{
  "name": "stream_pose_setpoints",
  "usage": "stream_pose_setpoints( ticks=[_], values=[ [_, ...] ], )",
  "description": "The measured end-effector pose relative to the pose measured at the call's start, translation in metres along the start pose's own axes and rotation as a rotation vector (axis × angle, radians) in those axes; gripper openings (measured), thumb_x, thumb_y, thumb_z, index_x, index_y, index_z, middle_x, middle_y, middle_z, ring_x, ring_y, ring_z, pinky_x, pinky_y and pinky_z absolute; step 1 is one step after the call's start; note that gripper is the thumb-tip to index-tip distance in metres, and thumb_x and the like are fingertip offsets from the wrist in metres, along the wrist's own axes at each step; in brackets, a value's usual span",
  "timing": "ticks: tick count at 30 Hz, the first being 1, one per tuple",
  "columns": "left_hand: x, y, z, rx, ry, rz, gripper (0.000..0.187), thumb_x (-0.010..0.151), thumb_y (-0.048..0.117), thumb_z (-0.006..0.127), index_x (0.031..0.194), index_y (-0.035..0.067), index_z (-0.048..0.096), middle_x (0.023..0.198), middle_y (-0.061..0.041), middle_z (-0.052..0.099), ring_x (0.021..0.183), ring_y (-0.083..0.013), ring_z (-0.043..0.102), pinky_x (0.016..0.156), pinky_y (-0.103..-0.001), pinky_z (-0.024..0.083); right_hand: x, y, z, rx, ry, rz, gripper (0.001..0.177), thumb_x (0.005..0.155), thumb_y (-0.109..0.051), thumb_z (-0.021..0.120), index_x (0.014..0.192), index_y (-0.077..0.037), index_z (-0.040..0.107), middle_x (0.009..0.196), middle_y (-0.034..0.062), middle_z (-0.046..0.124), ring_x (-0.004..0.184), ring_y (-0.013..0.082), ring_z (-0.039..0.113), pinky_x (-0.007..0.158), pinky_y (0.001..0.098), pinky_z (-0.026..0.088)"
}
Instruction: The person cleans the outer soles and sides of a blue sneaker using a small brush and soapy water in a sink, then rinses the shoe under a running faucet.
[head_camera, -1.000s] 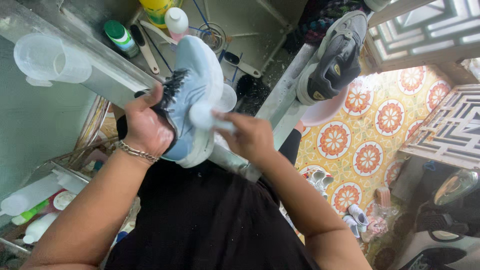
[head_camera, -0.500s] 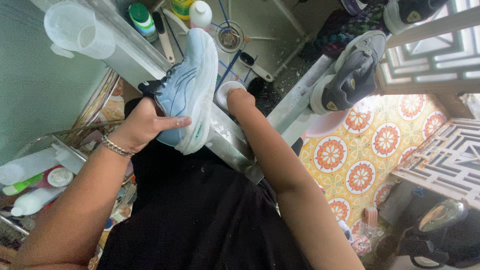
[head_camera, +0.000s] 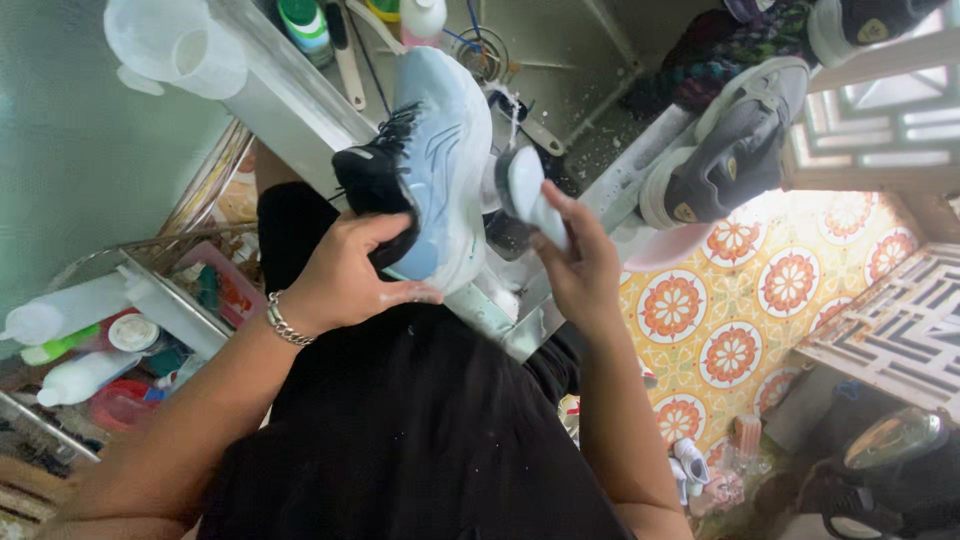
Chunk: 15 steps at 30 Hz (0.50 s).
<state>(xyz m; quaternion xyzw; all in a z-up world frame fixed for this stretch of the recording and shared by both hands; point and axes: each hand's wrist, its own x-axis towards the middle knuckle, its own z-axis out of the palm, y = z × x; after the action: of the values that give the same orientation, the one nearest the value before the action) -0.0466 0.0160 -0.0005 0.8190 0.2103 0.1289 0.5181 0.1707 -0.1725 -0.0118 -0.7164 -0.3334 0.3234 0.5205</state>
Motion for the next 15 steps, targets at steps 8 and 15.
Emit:
stream_pose_setpoints(
  ticks=[8, 15],
  values=[
    [0.048, 0.006, 0.046, 0.246, -0.242, 0.042, 0.085, 0.065, 0.043, 0.092, 0.13, -0.004, 0.061, 0.105, -0.019, 0.069, 0.1, -0.0381, 0.065, 0.087, -0.049, 0.049, -0.039, -0.006, 0.015, -0.294, 0.074, -0.204, 0.032, 0.09, -0.012, 0.083, 0.116, -0.006, 0.066, 0.114, 0.0094, 0.077, 0.081, 0.0149, 0.075, 0.069, 0.0267, 0.058],
    [0.058, 0.01, 0.045, 0.233, -0.346, -0.034, 0.091, 0.055, 0.042, 0.097, 0.127, 0.0, 0.06, 0.104, -0.021, 0.068, 0.102, -0.0386, 0.064, 0.089, -0.046, 0.051, -0.019, 0.002, -0.006, -0.385, 0.197, -0.159, 0.028, 0.087, -0.012, 0.086, 0.111, -0.008, 0.073, 0.089, 0.0085, 0.076, 0.064, 0.0164, 0.073, 0.056, 0.0298, 0.056]
  ],
)
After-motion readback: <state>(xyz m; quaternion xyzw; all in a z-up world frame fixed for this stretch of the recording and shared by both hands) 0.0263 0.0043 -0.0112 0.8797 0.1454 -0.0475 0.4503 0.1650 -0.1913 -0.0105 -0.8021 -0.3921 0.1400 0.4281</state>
